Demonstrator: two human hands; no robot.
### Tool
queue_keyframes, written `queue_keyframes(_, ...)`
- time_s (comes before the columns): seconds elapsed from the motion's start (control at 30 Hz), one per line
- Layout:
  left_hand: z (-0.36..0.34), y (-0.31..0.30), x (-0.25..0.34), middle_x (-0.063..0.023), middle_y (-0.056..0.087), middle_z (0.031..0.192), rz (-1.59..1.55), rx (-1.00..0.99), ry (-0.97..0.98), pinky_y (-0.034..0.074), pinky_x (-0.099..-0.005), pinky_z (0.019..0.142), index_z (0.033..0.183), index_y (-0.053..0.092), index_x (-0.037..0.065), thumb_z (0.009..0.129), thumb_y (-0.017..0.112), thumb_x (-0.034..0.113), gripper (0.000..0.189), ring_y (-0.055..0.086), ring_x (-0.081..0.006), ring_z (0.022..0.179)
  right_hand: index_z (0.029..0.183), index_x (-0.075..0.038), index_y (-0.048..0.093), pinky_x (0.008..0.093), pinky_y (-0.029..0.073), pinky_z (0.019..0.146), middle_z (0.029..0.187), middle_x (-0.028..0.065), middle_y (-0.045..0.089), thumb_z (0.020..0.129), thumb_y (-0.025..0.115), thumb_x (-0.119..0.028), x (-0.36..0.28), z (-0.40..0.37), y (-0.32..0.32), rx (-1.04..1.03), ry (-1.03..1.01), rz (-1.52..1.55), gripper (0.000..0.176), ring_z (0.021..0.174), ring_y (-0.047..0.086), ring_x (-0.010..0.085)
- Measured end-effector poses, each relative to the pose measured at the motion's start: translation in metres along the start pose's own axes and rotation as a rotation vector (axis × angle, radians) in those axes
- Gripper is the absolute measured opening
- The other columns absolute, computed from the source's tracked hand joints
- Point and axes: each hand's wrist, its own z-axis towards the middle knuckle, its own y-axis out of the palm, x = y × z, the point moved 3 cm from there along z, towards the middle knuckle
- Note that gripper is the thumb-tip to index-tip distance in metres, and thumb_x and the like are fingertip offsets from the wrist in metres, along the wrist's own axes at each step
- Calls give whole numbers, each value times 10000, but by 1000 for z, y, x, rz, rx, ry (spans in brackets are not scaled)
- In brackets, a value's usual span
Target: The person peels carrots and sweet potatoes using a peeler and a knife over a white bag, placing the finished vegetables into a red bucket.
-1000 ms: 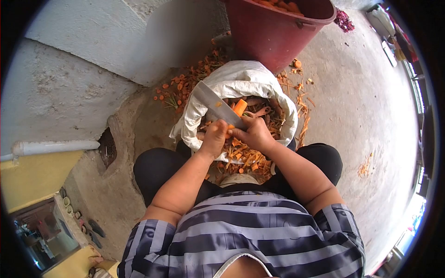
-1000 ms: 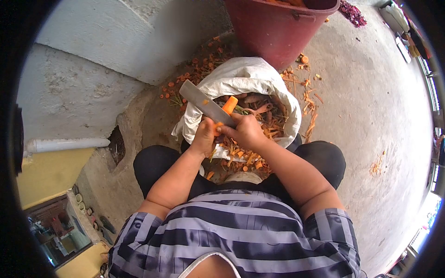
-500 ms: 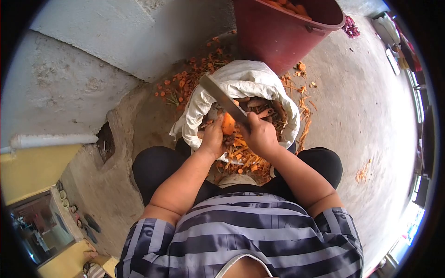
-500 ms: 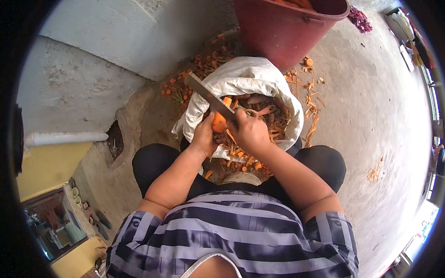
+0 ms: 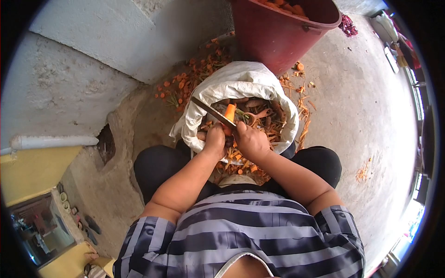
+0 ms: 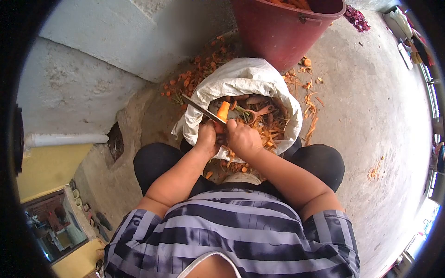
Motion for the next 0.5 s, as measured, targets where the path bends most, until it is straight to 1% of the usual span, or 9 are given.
queue_keyframes(0.1, -10, 3, 12, -33, 518, 727, 12, -32, -2, 301, -230, 406, 938, 505, 105, 930, 258, 312, 322, 404, -116, 482, 847, -6, 464, 443, 447, 560, 774, 220, 583, 797, 549, -174, 2, 8, -14, -27, 94, 239, 194, 695, 575, 377)
queue_keyframes(0.13, -14, 5, 16, -28, 496, 710, -11, -82, -3, 283, -215, 399, 961, 488, 93, 935, 269, 341, 331, 372, -103, 468, 894, 28, 482, 400, 455, 574, 781, 207, 596, 807, 564, -149, 5, 8, -14, 79, 64, 314, 213, 667, 599, 325)
queue_keyframes(0.23, -13, 3, 18, -15, 473, 697, -54, -206, 20, 276, -212, 398, 966, 501, 77, 935, 271, 347, 356, 361, -94, 472, 967, 42, 483, 333, 463, 580, 761, 158, 594, 827, 561, -144, 22, 16, 0, 113, 110, 625, 245, 643, 586, 206)
queue_keyframes(0.3, -10, -1, 22, -14, 465, 695, -58, -276, -6, 280, -217, 405, 978, 511, 69, 934, 273, 353, 373, 357, -91, 474, 970, 41, 486, 260, 450, 555, 764, 87, 580, 848, 551, -151, 29, 20, -7, 70, 210, 633, 236, 644, 538, 107)
queue_keyframes(0.33, -10, -1, 23, -14, 460, 694, -60, -311, -21, 283, -219, 409, 984, 516, 65, 934, 273, 355, 382, 354, -89, 475, 971, 41, 487, 249, 450, 555, 766, 81, 579, 851, 548, -153, 29, 21, -13, 54, 259, 712, 236, 642, 538, 102)
queue_keyframes(0.37, -10, -2, 24, -17, 467, 704, -68, -298, -19, 300, -221, 420, 994, 520, 65, 932, 287, 351, 374, 368, -92, 482, 971, 42, 488, 238, 449, 554, 768, 74, 578, 853, 546, -155, 30, 20, -15, 39, 309, 790, 237, 640, 537, 97)
queue_keyframes(0.4, -11, -1, 25, -20, 474, 713, -77, -286, -18, 317, -222, 430, 1003, 523, 65, 929, 301, 347, 367, 381, -94, 489, 1008, 36, 489, 217, 445, 551, 758, 45, 577, 850, 558, -159, 31, 22, -15, 96, 293, 852, 260, 643, 529, 78)
queue_keyframes(0.43, -13, 0, 28, -23, 480, 723, -85, -275, -16, 334, -224, 440, 1013, 527, 65, 927, 315, 343, 361, 395, -97, 496, 1019, 35, 491, 224, 450, 563, 769, 44, 581, 835, 579, -156, 32, 22, -17, 73, 288, 864, 279, 652, 532, 84)
queue_keyframes(0.5, -17, 5, 31, -26, 497, 737, -65, -101, -38, 380, -239, 467, 1004, 526, 67, 913, 361, 327, 321, 444, -111, 523, 1042, 31, 495, 239, 459, 587, 791, 40, 589, 805, 623, -150, 31, 24, -22, 25, 273, 887, 325, 669, 539, 97)
